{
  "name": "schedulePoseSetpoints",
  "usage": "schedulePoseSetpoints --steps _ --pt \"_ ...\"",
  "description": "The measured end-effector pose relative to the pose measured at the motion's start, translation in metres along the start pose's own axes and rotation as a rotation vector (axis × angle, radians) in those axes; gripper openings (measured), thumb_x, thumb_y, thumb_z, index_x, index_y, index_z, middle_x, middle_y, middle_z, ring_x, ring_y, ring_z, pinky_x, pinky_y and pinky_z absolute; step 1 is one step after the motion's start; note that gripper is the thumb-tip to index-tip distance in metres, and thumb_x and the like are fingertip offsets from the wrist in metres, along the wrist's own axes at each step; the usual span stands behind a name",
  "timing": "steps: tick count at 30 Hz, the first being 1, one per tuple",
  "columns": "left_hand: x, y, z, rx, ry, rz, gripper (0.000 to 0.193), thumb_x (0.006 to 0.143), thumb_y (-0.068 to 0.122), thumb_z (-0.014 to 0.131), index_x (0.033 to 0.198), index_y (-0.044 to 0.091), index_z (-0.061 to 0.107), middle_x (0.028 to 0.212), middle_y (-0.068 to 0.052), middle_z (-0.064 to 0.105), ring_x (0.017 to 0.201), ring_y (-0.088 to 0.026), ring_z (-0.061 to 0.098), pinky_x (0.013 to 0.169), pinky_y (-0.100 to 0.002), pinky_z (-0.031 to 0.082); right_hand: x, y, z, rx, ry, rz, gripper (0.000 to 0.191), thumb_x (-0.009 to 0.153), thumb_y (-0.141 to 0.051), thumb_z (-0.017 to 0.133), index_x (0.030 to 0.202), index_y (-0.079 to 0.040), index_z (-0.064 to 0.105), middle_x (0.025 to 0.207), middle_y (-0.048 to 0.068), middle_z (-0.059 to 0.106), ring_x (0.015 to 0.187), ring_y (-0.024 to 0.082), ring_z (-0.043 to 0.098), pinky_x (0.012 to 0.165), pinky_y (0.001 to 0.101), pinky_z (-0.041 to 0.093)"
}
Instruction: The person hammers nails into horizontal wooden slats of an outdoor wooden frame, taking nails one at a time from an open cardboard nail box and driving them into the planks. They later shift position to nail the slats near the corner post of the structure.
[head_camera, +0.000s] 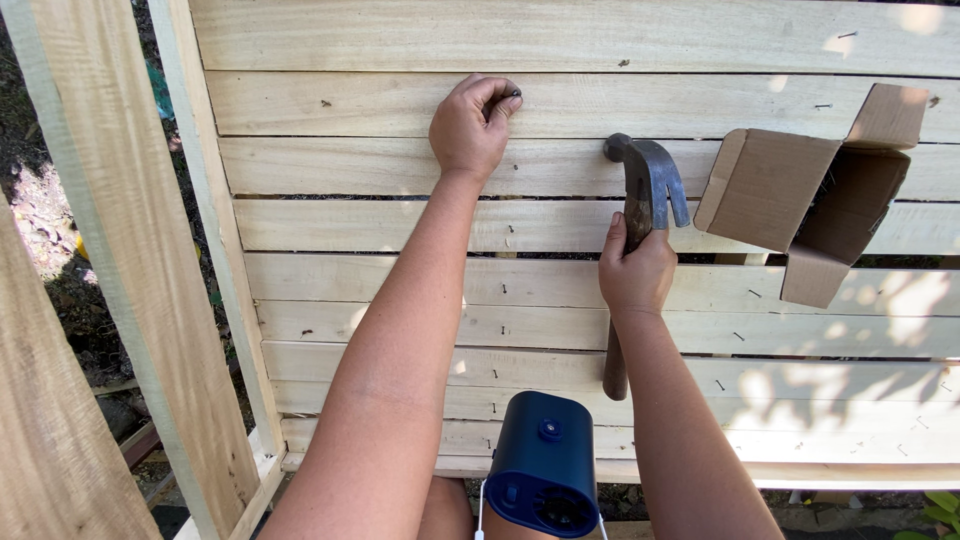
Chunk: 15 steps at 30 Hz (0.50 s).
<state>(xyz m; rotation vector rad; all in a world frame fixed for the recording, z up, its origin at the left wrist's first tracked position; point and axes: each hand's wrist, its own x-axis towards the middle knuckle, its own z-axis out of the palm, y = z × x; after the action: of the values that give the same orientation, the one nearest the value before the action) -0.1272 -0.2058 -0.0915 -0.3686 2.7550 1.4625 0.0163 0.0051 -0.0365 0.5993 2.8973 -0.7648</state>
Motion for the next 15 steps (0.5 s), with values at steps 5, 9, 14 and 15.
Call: schedulePoseSetpoints --steps 5,9,14,15 --pt "0.002 -0.003 -0.001 -0.009 -0.017 -0.001 0.005 0.084 0.023 0.081 0.082 0.021 0.078 0.082 0.012 0.075 0.065 -0.005 0.067 0.056 -0.023 0.053 -0.001 0.003 0.002 0.035 0.027 -0.036 0.039 0.106 -0.031 0.066 0.096 0.005 0.057 0.07 0.02 0.068 0.06 0.036 0.071 0.054 0.043 0.055" --pt "0.002 -0.003 -0.002 -0.013 0.006 0.037 0.005 0.084 0.024 0.081 0.084 0.021 0.077 0.083 0.013 0.075 0.068 -0.004 0.069 0.057 -0.023 0.054 -0.001 0.003 0.004 0.003 0.022 -0.01 0.04 0.106 -0.032 0.067 0.094 0.006 0.057 0.07 0.021 0.068 0.062 0.039 0.07 0.057 0.0447 0.055" --pt "-0.007 -0.003 0.002 0.036 0.11 0.102 0.006 0.084 0.025 0.081 0.083 0.022 0.076 0.082 0.012 0.073 0.065 -0.007 0.068 0.055 -0.026 0.052 0.0 0.002 0.005 0.028 0.037 -0.043 0.038 0.106 -0.03 0.067 0.096 0.005 0.058 0.072 0.022 0.068 0.064 0.039 0.071 0.058 0.0445 0.056" --pt "-0.008 -0.005 0.003 0.048 0.137 0.132 0.007 0.085 0.026 0.081 0.083 0.022 0.076 0.082 0.012 0.072 0.066 -0.008 0.067 0.055 -0.027 0.051 0.0 0.001 0.005 0.048 0.049 -0.068 0.036 0.106 -0.029 0.066 0.098 0.005 0.058 0.073 0.021 0.069 0.064 0.038 0.071 0.058 0.0441 0.056"
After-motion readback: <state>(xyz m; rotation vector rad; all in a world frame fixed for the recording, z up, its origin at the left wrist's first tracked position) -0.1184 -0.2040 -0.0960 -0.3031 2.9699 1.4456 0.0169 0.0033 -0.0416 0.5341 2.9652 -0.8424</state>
